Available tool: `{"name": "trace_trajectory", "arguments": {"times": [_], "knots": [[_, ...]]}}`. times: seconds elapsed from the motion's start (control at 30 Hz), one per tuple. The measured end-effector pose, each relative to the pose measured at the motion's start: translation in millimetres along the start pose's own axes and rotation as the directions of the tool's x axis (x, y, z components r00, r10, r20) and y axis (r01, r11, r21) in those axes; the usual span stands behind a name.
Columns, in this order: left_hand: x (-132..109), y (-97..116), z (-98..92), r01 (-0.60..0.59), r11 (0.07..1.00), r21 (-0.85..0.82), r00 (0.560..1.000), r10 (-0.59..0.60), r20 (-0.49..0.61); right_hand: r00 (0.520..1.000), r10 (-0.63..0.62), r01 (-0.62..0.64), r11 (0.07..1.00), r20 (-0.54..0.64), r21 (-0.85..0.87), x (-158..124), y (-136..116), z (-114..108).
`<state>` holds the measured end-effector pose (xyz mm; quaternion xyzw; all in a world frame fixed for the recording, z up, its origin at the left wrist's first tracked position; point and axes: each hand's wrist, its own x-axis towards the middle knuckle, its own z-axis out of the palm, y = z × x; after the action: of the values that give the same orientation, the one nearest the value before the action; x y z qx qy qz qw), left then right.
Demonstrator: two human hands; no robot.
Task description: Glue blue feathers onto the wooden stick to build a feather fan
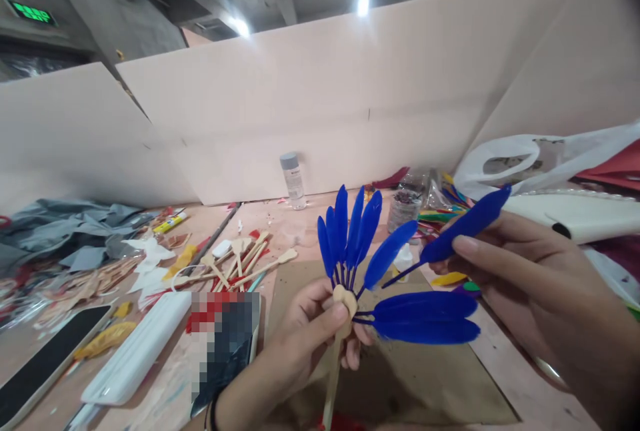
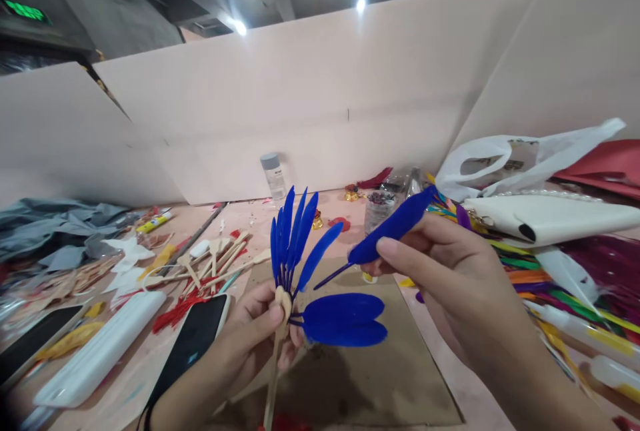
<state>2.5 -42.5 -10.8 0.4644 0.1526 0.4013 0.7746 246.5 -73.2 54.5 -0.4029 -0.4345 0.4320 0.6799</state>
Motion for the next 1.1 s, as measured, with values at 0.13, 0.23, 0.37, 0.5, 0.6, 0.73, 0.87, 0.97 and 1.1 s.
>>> {"name": "trace_trajectory", "arguments": {"times": [0.13, 0.23, 0.37, 0.5, 0.6, 0.73, 0.87, 0.97, 1.1], "knots": [[-1, -1, 1.0, -0.015, 1.0, -0.022, 1.0, 0.016, 0.02, 0.999, -0.02, 0.026, 0.984, 0.036, -0.178, -8, 2, 1], [0, -1, 0.4, -0.018, 0.999, -0.035, 0.999, 0.019, 0.039, 0.999, 0.001, 0.01, 0.969, 0.042, -0.246, -12, 4, -2], [1, -1, -0.9, -0.002, 0.998, -0.07, 0.994, 0.009, 0.107, 1.0, 0.0, 0.006, 0.965, 0.021, -0.263, -15, 2, -2], [-1, 0, 0.0, 0.029, 0.996, -0.081, 0.996, -0.023, 0.084, 1.0, 0.018, -0.02, 0.959, -0.01, -0.283, -16, 1, 1], [-2, 1, 1.6, 0.054, 0.995, -0.086, 0.996, -0.048, 0.075, 1.0, 0.025, -0.028, 0.961, -0.012, -0.273, -17, 3, 2], [-2, 1, 1.9, 0.061, 0.995, -0.075, 0.995, -0.055, 0.08, 0.999, 0.03, -0.036, 0.971, -0.031, -0.236, -16, 4, 5], [-3, 0, 1.1, 0.055, 0.996, -0.071, 0.996, -0.05, 0.071, 0.998, 0.022, -0.036, 0.965, -0.056, -0.261, -18, 3, 7], [-5, -1, 0.5, 0.056, 0.996, -0.074, 0.996, -0.05, 0.07, 0.998, 0.003, -0.02, 0.96, -0.059, -0.278, -19, 2, 7], [-4, -3, -1.0, 0.063, 0.995, -0.075, 0.996, -0.058, 0.067, 0.998, 0.024, -0.038, 0.97, -0.058, -0.241, -19, 2, 8]]}}
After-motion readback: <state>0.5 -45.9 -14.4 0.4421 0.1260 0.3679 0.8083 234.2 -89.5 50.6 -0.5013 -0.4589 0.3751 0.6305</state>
